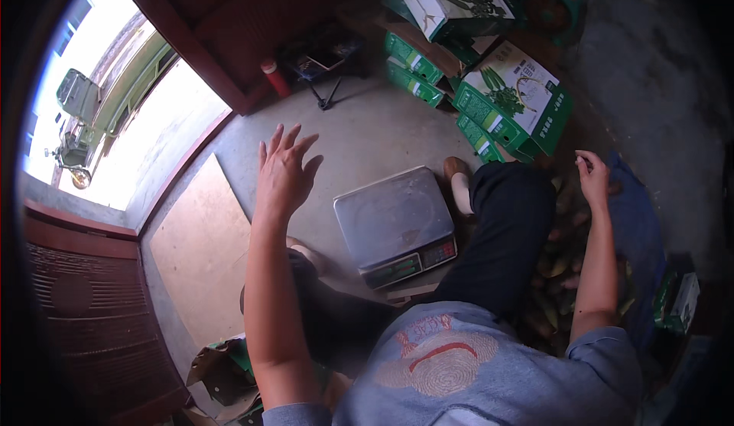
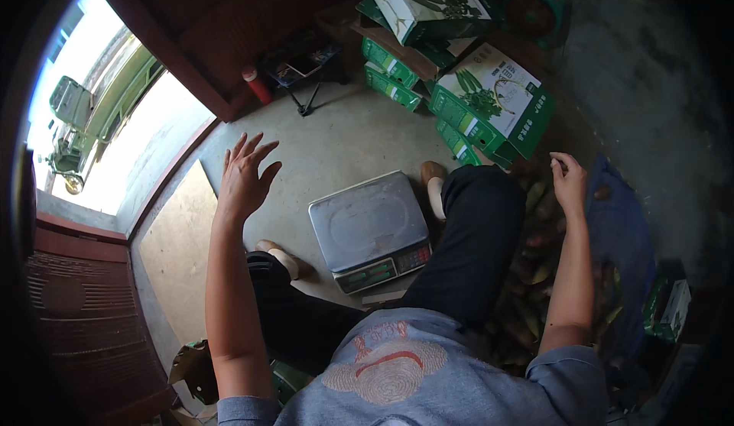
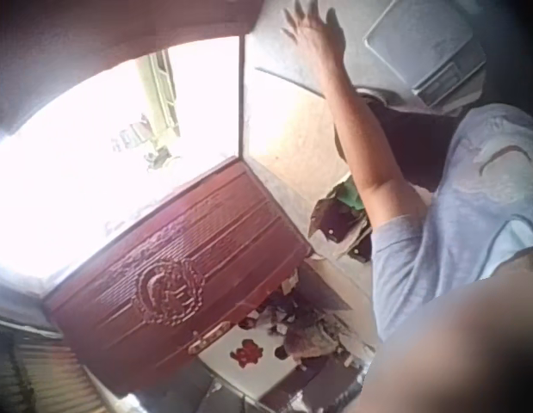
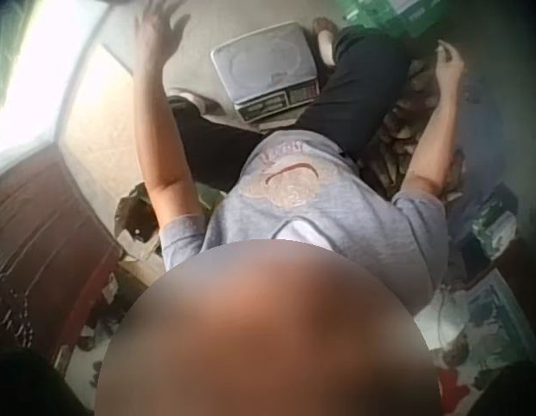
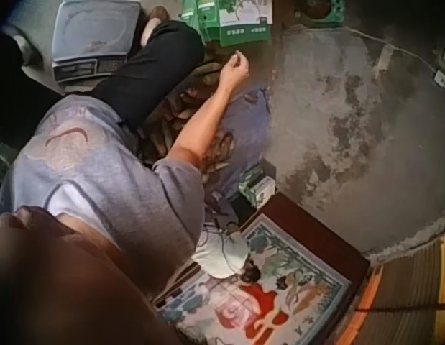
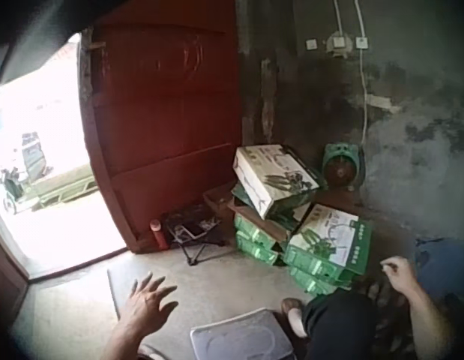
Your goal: Sorting radishes from a pile on the floor into cardboard boxes and using a scale.
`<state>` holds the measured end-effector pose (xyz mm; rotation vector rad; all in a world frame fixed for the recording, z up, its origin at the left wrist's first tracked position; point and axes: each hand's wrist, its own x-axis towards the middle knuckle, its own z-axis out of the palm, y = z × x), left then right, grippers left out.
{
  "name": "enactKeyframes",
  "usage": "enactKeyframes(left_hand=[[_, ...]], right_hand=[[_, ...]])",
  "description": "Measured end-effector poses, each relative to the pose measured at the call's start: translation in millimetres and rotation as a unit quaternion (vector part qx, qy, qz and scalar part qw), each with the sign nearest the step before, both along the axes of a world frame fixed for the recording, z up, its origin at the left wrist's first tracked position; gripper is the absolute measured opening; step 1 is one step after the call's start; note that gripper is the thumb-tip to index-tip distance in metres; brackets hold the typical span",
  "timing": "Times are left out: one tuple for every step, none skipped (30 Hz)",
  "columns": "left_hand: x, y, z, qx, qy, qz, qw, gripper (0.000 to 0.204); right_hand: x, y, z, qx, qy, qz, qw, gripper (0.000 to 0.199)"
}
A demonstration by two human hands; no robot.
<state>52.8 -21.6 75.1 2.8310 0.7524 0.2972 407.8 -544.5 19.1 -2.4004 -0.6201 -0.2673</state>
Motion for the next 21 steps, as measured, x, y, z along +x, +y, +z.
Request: enactKeyframes(left_hand=[[7,0,-7,-0.020,0.018,-0.012,1.000,0.042],[14,0,-16,-0.041,0.035,-0.019,0.998,0.042],[17,1,-22,-0.066,0.051,-0.023,0.996,0.043],[17,5,-30,-0.092,0.070,-0.026,0.993,0.044],[14,13,-42,-0.099,0.067,-0.044,0.992,0.045],[16,13,-47,-0.104,0.066,-0.056,0.991,0.045],[15,11,-49,-0.113,0.091,-0.050,0.988,0.046],[13,9,-51,-0.121,0.116,-0.042,0.985,0.046],[13,6,-49,-0.122,0.096,-0.051,0.987,0.046],[15,8,-49,-0.120,0.097,-0.050,0.987,0.046],[15,10,-49,-0.136,0.071,-0.064,0.986,0.046],[17,11,-51,-0.154,0.044,-0.080,0.984,0.046],[22,9,-53,-0.155,0.042,-0.081,0.984,0.046],[25,7,-55,-0.155,0.048,-0.075,0.984,0.046],[26,6,-57,-0.154,0.053,-0.067,0.984,0.046],[25,7,-62,-0.148,0.055,-0.072,0.985,0.046],[25,7,-66,-0.154,0.059,-0.065,0.984,0.046],[21,6,-65,-0.155,0.068,-0.050,0.984,0.046],[19,7,-64,-0.154,0.078,-0.045,0.984,0.046],[18,6,-62,-0.149,0.081,-0.038,0.985,0.046],[18,4,-61,-0.154,0.086,-0.033,0.984,0.046]], right_hand=[[-2,-12,-14,-0.006,0.010,-0.016,1.000,0.019],[1,-22,-27,-0.012,0.018,-0.026,0.999,0.019],[4,-28,-39,-0.002,0.052,-0.042,0.998,0.019],[6,-34,-51,0.007,0.086,-0.058,0.995,0.019],[13,-40,-66,0.033,0.103,-0.058,0.992,0.018],[24,-52,-84,0.063,0.153,-0.074,0.984,0.022],[28,-45,-95,0.132,0.230,-0.114,0.957,0.027],[32,-36,-107,0.199,0.305,-0.151,0.919,0.033],[42,-32,-118,0.199,0.307,-0.150,0.918,0.033],[53,-28,-130,0.284,0.369,-0.176,0.867,0.038],[64,-21,-143,0.366,0.428,-0.198,0.802,0.043],[81,-20,-161,0.366,0.430,-0.197,0.802,0.043],[103,-27,-179,0.395,0.438,-0.216,0.778,0.043],[121,-34,-195,0.424,0.446,-0.234,0.753,0.043],[138,-40,-207,0.423,0.447,-0.232,0.753,0.043],[152,-40,-216,0.439,0.446,-0.239,0.742,0.042],[165,-42,-223,0.455,0.444,-0.247,0.732,0.042],[170,-29,-231,0.454,0.454,-0.240,0.728,0.042],[174,-20,-236,0.477,0.464,-0.229,0.711,0.042],[177,-12,-241,0.499,0.472,-0.219,0.693,0.042],[182,-12,-243,0.511,0.482,-0.208,0.681,0.037]])
